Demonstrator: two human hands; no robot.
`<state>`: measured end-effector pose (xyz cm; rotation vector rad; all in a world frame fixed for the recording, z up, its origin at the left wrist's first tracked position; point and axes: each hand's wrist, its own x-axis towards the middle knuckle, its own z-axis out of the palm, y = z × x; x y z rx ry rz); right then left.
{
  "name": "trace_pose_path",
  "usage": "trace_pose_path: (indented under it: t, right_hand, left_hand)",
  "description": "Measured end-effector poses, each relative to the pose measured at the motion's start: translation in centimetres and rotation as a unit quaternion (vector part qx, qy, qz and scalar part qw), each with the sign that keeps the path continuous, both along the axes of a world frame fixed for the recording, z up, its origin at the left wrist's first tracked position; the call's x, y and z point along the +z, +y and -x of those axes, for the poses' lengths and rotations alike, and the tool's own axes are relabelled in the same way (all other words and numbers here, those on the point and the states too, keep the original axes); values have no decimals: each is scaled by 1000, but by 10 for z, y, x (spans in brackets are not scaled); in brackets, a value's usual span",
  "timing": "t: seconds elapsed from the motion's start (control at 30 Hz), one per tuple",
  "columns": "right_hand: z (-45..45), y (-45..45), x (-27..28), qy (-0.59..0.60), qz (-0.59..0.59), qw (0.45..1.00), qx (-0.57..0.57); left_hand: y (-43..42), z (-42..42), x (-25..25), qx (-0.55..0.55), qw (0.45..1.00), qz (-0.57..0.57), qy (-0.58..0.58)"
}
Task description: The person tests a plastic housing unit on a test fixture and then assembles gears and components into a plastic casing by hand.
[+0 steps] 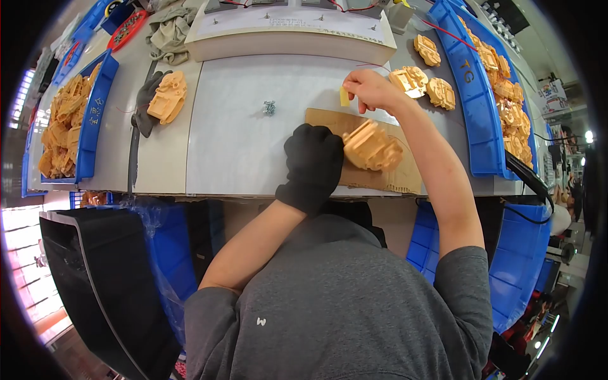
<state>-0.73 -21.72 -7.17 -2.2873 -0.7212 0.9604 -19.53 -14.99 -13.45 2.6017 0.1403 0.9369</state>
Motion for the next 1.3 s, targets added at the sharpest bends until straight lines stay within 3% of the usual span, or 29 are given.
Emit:
trace_pose_path:
  t: [0.23,0.33,0.43,0.47,0.57,0.6,0.7,0.77,0.83,1.1,1.13,1.23,1.3]
  right_hand:
    - [7,-57,7,-113,-204,958,-169]
    - [10,-111,8,-181,-218,930,-232]
    - [14,-168,-2,-263,-205,899,-284]
    - [18,-183,-7,-310,-207,879,-298]
    - [24,-232,-21,-474,-167,828,-250]
    - [28,-244,-26,-491,-163,817,-256]
    - [44,-272,-32,-657,-121,721,-183]
    - [58,-291,-41,-684,-106,701,-169]
    - [69,-306,-50,-706,-106,686,-139]
    - [106,-324,-72,-634,-54,768,-70]
    - [107,-322,-68,-611,-57,786,-76]
    - [110,-319,-53,-512,-85,843,-142]
    - [113,-304,-37,-559,-50,811,-163]
  left_hand:
    - [-1,-2,2,17,997,8,74]
    - [-3,6,9,-21,995,98,26]
    - [-4,-3,27,-104,992,68,24]
    - [-5,-4,34,-127,985,70,96]
    - [-10,-20,35,-205,974,78,62]
    - [-10,-21,32,-218,958,123,143]
    - [-11,-24,11,-238,959,67,141]
    - [-14,-23,17,-207,953,121,183]
    - [-15,-20,12,-191,964,102,158]
    - [-16,-21,7,-180,965,111,157]
    - [-13,-21,0,-187,974,66,113]
    - [-23,-21,12,-156,956,200,145]
    - [-20,-20,2,-157,965,174,113]
